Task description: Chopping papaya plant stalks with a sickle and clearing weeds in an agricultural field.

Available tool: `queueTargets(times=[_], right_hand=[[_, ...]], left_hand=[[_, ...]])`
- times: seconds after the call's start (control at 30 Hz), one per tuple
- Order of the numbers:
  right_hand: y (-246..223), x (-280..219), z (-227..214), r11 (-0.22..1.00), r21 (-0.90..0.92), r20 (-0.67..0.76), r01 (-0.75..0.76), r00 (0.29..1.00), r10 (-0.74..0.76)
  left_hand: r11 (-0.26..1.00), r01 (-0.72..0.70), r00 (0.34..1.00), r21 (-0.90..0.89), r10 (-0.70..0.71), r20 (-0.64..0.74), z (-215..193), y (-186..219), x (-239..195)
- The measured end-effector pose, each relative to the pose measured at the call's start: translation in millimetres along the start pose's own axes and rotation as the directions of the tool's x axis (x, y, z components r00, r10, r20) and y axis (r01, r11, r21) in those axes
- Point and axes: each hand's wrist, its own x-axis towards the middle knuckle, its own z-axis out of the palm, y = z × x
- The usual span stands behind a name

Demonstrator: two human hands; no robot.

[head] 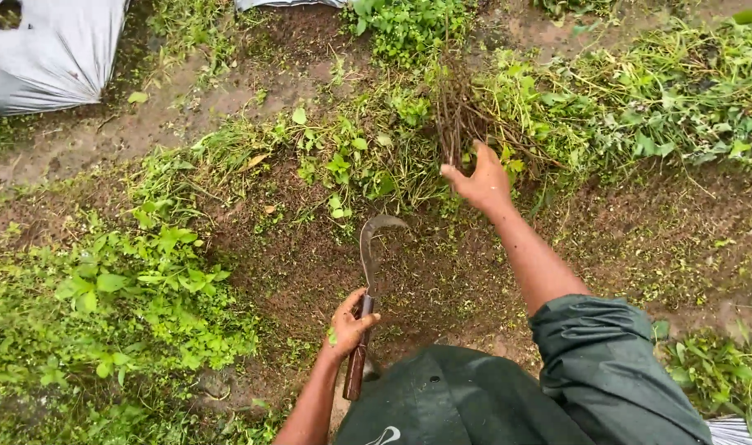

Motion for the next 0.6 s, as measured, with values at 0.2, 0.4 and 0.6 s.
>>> queueTargets(times=[0.2, 0.4, 0.6], right_hand=[[45, -67, 60, 0.961, 0.201, 0.271, -0.192, 0.953, 0.134], [31, -171, 37, 0.989, -0.075, 0.483, -0.131, 0.863, 0.151], [324, -295, 166, 0.788, -0.603, 0.703, 0.122, 0.547, 0.453]], left_hand=[[0.996, 0.078, 0.997, -0.052, -0.078, 0.007, 11, 14, -2], [0.994, -0.044, 0.993, 0.095, 0.033, 0.111, 20, -6, 43], [0.975, -0.154, 0.949, 0.158, 0.102, 0.297, 22, 2, 46]])
